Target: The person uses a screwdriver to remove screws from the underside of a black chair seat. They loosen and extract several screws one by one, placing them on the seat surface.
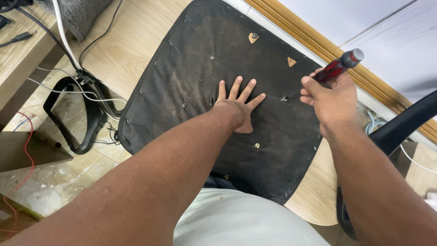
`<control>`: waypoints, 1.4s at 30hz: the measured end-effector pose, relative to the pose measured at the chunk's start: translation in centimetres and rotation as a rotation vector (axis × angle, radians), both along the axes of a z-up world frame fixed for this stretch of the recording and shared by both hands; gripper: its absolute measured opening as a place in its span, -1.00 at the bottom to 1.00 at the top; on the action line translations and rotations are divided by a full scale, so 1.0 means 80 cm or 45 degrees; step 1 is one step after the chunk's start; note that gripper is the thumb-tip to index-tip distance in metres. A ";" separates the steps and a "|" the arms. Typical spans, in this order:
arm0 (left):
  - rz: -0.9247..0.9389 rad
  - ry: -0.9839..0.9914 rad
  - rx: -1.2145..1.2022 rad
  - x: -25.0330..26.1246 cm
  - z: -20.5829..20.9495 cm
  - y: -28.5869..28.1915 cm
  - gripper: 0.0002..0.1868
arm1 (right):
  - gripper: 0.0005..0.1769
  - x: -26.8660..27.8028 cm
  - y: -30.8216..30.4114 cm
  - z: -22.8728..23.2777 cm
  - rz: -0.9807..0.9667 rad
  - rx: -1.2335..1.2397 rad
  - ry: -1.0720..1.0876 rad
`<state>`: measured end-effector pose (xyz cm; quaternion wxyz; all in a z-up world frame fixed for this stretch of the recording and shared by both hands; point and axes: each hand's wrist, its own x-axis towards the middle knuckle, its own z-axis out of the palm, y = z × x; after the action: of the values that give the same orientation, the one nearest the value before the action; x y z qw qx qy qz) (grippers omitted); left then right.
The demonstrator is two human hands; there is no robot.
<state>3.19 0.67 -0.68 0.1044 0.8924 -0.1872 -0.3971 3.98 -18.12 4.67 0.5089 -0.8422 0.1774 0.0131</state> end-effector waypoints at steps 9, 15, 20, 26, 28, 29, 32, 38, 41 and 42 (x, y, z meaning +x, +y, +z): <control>-0.026 -0.008 0.024 0.001 -0.002 -0.002 0.04 | -0.68 -0.009 -0.014 0.018 0.145 -0.057 0.018; -0.029 0.007 0.028 0.002 -0.004 -0.002 0.05 | -0.70 -0.017 -0.020 0.013 0.040 0.004 -0.032; -0.029 -0.002 0.022 0.002 -0.007 -0.001 0.06 | -0.74 -0.005 -0.033 0.032 0.160 0.163 -0.147; -0.003 0.006 -0.009 0.002 -0.007 -0.001 0.07 | -0.69 0.013 -0.029 0.069 0.425 -0.377 -0.109; -0.004 0.000 -0.002 0.001 -0.007 -0.001 0.07 | -0.69 0.021 -0.031 0.081 0.558 -0.567 -0.054; -0.005 -0.003 0.001 0.001 -0.007 -0.001 0.07 | -0.70 0.026 -0.034 0.086 0.564 -0.810 0.060; -0.001 -0.018 0.003 0.000 -0.008 0.000 0.08 | -0.57 0.042 -0.039 0.091 0.551 -1.400 0.301; -0.015 -0.007 0.020 0.000 -0.003 -0.002 0.08 | -0.47 0.050 -0.054 0.093 0.547 -1.430 0.440; -0.023 -0.016 0.030 -0.001 -0.001 -0.003 0.06 | -0.39 0.046 -0.063 0.095 0.557 -1.338 0.528; -0.016 -0.027 0.047 -0.002 0.000 -0.004 0.06 | -0.39 0.044 -0.064 0.092 0.569 -1.345 0.516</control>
<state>3.05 0.34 -0.70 0.0834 0.8971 -0.1863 -0.3918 7.50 -23.21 12.06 -0.0370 -0.9784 0.0723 0.1899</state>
